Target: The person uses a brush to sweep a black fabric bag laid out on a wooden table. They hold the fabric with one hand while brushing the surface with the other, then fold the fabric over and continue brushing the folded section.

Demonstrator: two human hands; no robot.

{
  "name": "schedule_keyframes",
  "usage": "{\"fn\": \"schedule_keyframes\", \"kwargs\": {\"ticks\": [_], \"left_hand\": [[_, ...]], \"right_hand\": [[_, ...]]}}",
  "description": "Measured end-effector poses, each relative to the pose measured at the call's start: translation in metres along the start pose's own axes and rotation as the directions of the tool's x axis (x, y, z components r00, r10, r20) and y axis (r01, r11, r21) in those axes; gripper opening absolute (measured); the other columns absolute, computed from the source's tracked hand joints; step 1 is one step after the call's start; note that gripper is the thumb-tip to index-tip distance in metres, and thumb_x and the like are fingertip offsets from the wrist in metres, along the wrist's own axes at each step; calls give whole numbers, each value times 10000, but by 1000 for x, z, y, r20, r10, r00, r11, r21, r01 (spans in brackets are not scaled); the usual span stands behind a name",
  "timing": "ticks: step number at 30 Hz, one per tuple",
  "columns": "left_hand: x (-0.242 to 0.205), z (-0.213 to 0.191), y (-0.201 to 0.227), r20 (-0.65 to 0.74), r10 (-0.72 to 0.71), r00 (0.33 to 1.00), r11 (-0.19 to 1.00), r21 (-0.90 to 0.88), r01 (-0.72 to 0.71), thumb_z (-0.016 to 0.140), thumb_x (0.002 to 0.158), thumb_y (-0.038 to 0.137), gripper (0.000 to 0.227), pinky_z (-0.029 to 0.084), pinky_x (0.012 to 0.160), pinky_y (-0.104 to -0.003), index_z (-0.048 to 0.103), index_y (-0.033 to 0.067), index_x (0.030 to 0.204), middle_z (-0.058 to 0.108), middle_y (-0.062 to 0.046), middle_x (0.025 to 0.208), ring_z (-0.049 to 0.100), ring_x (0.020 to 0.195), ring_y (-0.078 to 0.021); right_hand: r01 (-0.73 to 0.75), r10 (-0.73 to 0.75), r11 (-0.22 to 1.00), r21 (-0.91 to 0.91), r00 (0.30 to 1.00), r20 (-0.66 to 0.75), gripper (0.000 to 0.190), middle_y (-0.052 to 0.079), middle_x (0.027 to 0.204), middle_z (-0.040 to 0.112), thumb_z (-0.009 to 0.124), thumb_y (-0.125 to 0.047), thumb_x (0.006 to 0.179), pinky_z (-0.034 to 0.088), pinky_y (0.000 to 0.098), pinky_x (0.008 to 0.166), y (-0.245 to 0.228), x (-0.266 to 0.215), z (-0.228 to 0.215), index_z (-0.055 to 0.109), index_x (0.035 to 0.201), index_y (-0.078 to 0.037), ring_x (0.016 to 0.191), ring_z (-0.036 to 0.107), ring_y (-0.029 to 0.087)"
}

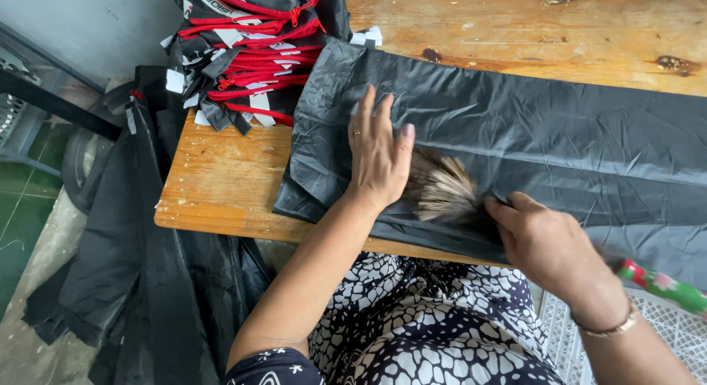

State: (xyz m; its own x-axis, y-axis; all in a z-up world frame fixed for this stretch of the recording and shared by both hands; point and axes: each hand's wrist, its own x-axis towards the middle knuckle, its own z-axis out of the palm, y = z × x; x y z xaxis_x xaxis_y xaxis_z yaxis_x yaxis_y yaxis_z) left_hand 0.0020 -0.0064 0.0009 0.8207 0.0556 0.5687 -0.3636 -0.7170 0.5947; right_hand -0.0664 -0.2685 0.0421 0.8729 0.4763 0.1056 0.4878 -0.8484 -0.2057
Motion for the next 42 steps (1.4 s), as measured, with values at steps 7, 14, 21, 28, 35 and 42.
{"fn": "schedule_keyframes", "kwargs": {"ticks": [7, 14, 21, 28, 35, 42], "left_hand": [[-4, 2, -1, -67, -149, 986, 989, -24, 148, 181, 1053, 587, 777, 113, 1278, -637, 359, 13, 1544, 132, -270, 1695, 129, 1588, -500], [-4, 8, -1, 111, -74, 991, 996, 47, 69, 317, 1066, 550, 792, -33, 1208, -722, 252, -57, 1571, 10, -385, 1647, -47, 1516, -635], [-16, 11, 7, 187, -41, 982, 954, 300, -17, 544, 977, 416, 486, 157, 1212, -725, 578, -20, 1189, 297, -356, 1584, 248, 1476, -601], [-29, 18, 28, 487, -68, 871, 907, 394, -149, 472, 1013, 409, 613, 174, 1177, -727, 459, -66, 1400, 269, -438, 1558, 214, 1436, -673], [-48, 10, 50, 640, -58, 766, 917, 338, -213, 316, 1038, 516, 765, 58, 1238, -629, 285, -49, 1552, 137, -306, 1666, 89, 1549, -486], [-55, 7, 51, 537, 38, 843, 889, 367, -274, 385, 1025, 513, 731, 176, 1239, -606, 386, -30, 1515, 339, -298, 1530, 293, 1453, -513]], "right_hand": [[-347, 267, 861, -372, 930, -251, 387, 133, 897, 647, 471, -131, 1071, 559, 511, 437, 48, 13, 29, 682, 1394, -160, 542, 702, 411], [-213, 209, 946, -243, 977, -44, 464, 62, 993, 654, 476, -243, 940, 634, 516, 658, 3, 21, 47, 677, 1329, -396, 818, 753, 385], [-420, 412, 885, -199, 907, -85, 381, 204, 1080, 700, 488, -165, 961, 592, 589, 700, 80, 41, 13, 660, 1301, -167, 826, 736, 501], [-368, 365, 930, -1, 923, -124, 427, 197, 994, 683, 765, -480, 925, 522, 499, 703, 114, 86, -6, 724, 954, -56, 895, 661, 431], [-361, 365, 930, 64, 929, -57, 355, 114, 1407, 645, 680, -362, 898, 509, 581, 838, 135, 150, 27, 751, 1074, -62, 1159, 617, 458], [-457, 454, 887, 59, 889, 60, 400, 238, 1080, 745, 647, -372, 917, 527, 573, 818, 150, 179, 27, 748, 1263, -197, 1026, 672, 514]]}}
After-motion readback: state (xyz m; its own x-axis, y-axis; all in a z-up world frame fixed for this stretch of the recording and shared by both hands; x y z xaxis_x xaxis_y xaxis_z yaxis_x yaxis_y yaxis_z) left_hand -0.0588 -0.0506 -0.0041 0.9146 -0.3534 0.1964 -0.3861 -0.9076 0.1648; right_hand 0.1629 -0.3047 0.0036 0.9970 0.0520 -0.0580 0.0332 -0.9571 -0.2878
